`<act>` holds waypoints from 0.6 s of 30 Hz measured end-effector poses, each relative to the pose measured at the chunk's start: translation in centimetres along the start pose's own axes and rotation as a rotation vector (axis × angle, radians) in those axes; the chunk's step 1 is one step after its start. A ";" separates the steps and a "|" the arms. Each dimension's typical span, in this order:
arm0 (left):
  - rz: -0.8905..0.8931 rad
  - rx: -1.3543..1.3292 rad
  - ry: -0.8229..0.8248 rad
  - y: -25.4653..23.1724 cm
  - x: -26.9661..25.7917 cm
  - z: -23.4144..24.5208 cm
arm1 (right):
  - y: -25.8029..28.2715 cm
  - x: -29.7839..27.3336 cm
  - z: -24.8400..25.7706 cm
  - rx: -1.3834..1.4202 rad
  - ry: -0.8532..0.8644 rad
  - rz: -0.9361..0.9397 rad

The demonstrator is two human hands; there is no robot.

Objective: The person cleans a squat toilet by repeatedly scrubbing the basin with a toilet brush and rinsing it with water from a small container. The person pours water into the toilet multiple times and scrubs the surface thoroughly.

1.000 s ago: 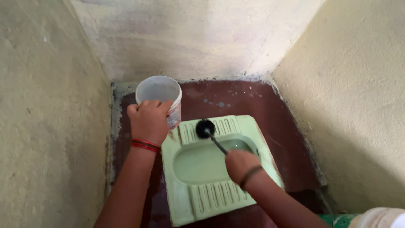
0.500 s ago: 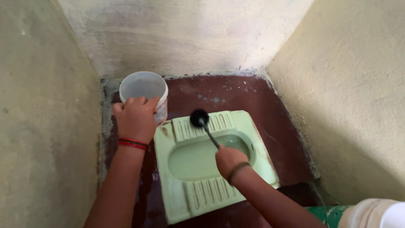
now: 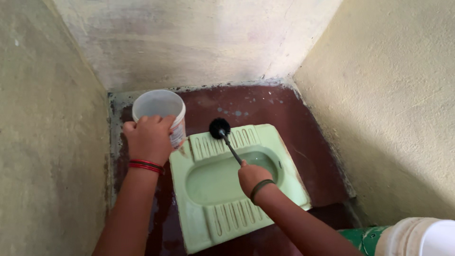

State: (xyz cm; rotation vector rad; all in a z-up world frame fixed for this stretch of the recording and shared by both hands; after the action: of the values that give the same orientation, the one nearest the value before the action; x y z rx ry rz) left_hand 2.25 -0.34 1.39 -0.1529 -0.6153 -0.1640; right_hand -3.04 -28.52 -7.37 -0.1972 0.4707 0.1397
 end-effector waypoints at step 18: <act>0.023 -0.061 -0.060 -0.7 0.5 0.3 | -1.8 -1.8 1.8 0.085 -0.052 0.031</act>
State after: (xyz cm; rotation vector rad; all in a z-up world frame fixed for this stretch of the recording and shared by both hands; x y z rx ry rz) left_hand 2.38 -0.98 1.95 -0.2241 -0.6683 -0.1561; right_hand -3.57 -30.02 -4.69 -0.1029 0.4270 0.1547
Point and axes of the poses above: each hand's wrist, its own x-axis towards the middle knuckle, its own z-axis out of the back of the hand, y = z × x, the point moved 3 cm from there along x, towards the middle knuckle, and after that the axes turned 5 degrees about x, right-handed, at the moved point
